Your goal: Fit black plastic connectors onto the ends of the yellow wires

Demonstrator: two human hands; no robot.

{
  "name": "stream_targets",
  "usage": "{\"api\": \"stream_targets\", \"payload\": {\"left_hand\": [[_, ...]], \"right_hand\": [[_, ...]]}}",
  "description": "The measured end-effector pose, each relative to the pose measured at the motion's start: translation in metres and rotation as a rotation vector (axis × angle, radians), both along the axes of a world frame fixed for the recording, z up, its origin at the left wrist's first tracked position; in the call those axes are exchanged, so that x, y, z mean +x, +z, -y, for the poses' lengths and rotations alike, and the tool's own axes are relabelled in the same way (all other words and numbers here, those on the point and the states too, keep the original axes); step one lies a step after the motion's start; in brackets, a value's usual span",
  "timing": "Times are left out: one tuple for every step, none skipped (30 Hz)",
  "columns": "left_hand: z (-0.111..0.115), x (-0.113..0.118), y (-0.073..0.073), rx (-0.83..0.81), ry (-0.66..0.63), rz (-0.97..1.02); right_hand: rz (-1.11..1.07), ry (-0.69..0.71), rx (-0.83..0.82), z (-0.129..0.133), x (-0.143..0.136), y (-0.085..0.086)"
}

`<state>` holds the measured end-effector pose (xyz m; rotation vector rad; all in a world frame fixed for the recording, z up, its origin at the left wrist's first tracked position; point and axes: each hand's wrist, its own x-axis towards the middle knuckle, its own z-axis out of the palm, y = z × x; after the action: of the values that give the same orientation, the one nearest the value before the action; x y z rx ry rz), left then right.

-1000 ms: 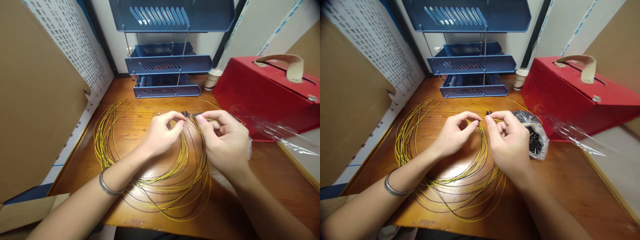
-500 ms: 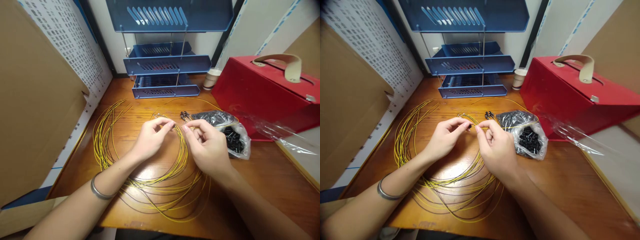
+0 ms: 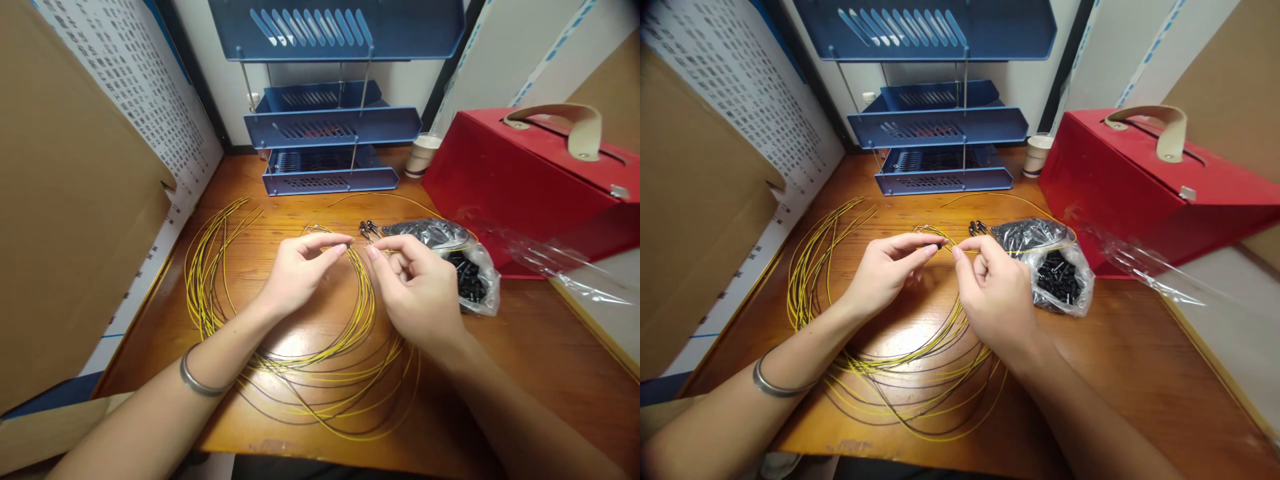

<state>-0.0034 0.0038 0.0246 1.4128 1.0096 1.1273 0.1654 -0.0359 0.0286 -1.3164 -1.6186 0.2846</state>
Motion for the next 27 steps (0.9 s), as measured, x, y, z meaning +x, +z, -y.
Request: {"api": "stream_targets", "payload": {"left_hand": [[-0.0002,0.0002,-0.001,-0.02,0.004,0.018],[-0.0004,0.0004,-0.0018,-0.032,0.01,0.033],[-0.0006,0.0006,-0.0025,-0.037,0.017,0.044],[-0.0008,0.0009,-0.0029,-0.039,0.021,0.049],[-0.0009,0.0011,-0.003,-0.04,0.023,0.048],[-0.001,0.0015,-0.0029,-0.039,0.024,0.044],[-0.001,0.0018,-0.0026,-0.036,0.024,0.039],[-0.0011,0.0021,-0.0022,-0.03,0.023,0.035],[-0.0011,0.0023,-0.0018,-0.023,0.022,0.033],[-0.0011,0.0024,-0.0016,-0.018,0.018,0.033],[-0.001,0.0025,-0.0015,-0.017,0.01,0.035],[-0.0009,0.0025,-0.0015,-0.02,0.0,0.039],[-0.0007,0.0025,-0.0015,-0.025,-0.009,0.042],[-0.0004,0.0025,-0.0016,-0.029,-0.016,0.041],[-0.0001,0.0024,-0.0017,-0.028,-0.02,0.037],[0.0003,0.0024,-0.0017,-0.022,-0.019,0.03],[0.0006,0.0023,-0.0017,-0.013,-0.018,0.02],[0.0008,0.0022,-0.0017,-0.003,-0.016,0.01],[0.0009,0.002,-0.0017,0.007,-0.015,0.001],[0.0008,0.0018,-0.0017,0.016,-0.017,-0.005],[0.0006,0.0016,-0.0018,0.025,-0.019,-0.011],[0.0003,0.0013,-0.0019,0.034,-0.023,-0.017],[0.0,0.0011,-0.0021,0.043,-0.024,-0.022],[-0.0003,0.0009,-0.0022,0.049,-0.025,-0.027],[-0.0004,0.0008,-0.0023,0.053,-0.026,-0.033],[-0.0004,0.0007,-0.0024,0.056,-0.025,-0.039],[-0.0002,0.0006,-0.0023,0.057,-0.024,-0.044]], "right_hand": [[0.0,-0.006,0.007,0.0004,0.0001,0.0007],[0.0,-0.009,0.011,0.0009,0.0002,0.0012],[0.0,-0.011,0.012,0.0013,0.0002,0.0015],[0.0,-0.01,0.011,0.0017,0.0002,0.0015],[0.002,-0.006,0.01,0.0018,0.0001,0.0015],[0.004,-0.003,0.007,0.0018,0.0001,0.0013],[0.006,0.0,0.004,0.0016,0.0003,0.0013],[0.006,0.0,0.001,0.0013,0.0006,0.0013],[0.007,-0.003,0.001,0.0008,0.0011,0.0015],[0.007,-0.008,0.004,0.0004,0.0016,0.0019],[0.008,-0.011,0.007,0.0001,0.0022,0.0023],[0.009,-0.014,0.01,-0.0001,0.0027,0.0028],[0.012,-0.017,0.012,-0.0001,0.0031,0.0032],[0.015,-0.018,0.013,0.0001,0.0033,0.0036],[0.018,-0.017,0.012,0.0004,0.0034,0.0039],[0.02,-0.016,0.011,0.0009,0.0034,0.0041],[0.02,-0.014,0.01,0.0015,0.0034,0.0042],[0.021,-0.01,0.009,0.002,0.0033,0.0042],[0.022,-0.005,0.008,0.0025,0.0032,0.0042],[0.024,0.0,0.006,0.0028,0.0032,0.0042],[0.026,0.004,0.005,0.0031,0.0031,0.0042],[0.027,0.006,0.005,0.0032,0.0032,0.0042],[0.03,0.007,0.004,0.0031,0.0032,0.0042],[0.032,0.006,0.005,0.003,0.0033,0.0041],[0.033,0.005,0.006,0.0027,0.0034,0.004],[0.032,0.002,0.006,0.0025,0.0035,0.0039],[0.03,0.0,0.007,0.0022,0.0036,0.0038]]}}
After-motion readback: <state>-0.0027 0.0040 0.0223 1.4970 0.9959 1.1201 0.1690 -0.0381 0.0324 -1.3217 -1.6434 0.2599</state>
